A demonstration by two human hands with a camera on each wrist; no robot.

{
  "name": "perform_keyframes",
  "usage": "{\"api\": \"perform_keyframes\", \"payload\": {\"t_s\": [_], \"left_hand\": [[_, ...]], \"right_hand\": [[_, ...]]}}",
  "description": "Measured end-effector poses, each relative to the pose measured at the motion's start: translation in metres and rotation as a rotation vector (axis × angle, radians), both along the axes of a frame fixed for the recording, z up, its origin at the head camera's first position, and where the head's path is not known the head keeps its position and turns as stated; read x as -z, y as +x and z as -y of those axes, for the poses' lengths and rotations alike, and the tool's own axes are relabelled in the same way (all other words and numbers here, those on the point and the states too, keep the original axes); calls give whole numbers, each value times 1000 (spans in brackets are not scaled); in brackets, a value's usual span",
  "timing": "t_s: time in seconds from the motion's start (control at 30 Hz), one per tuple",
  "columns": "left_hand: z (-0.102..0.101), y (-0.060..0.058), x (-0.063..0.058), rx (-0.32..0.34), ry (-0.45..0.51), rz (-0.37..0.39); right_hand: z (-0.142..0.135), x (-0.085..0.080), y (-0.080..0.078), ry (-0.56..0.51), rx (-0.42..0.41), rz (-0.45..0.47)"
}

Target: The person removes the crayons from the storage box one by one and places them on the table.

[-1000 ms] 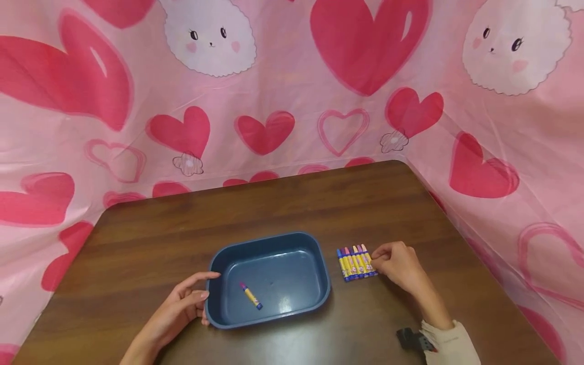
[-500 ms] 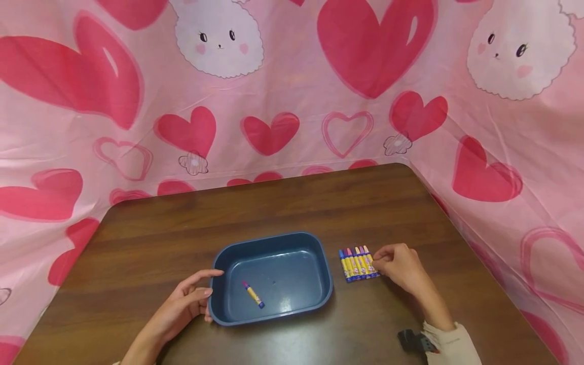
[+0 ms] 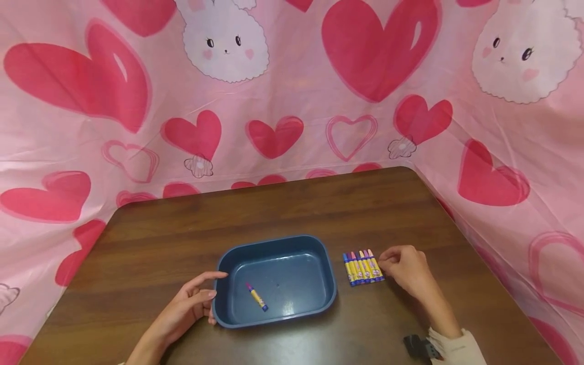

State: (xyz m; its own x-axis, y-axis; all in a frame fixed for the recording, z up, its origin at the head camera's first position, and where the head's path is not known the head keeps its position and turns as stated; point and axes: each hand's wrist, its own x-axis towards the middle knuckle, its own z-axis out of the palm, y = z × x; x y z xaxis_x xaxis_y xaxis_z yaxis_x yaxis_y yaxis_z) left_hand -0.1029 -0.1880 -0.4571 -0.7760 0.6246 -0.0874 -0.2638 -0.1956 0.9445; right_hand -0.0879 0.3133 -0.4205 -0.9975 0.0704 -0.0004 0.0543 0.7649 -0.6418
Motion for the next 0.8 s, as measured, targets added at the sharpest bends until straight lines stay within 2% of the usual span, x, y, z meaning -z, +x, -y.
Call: {"api": "perform_keyframes", "payload": {"t_s": [0.17,0.33,0.6,0.8], "left_hand": [[0,0,-3,3,-23,28],[1,0,-3,6,-1,11],[0,0,1,2,-6,14],[2,0,0,-5,-28,22]], "right_hand": [[4,-6,-1,73,24,-111],[9,-15,-3,85,27,-193],[25,-31,-6,104,-3,-205],[54,-44,-11,100,-97,-246]]}}
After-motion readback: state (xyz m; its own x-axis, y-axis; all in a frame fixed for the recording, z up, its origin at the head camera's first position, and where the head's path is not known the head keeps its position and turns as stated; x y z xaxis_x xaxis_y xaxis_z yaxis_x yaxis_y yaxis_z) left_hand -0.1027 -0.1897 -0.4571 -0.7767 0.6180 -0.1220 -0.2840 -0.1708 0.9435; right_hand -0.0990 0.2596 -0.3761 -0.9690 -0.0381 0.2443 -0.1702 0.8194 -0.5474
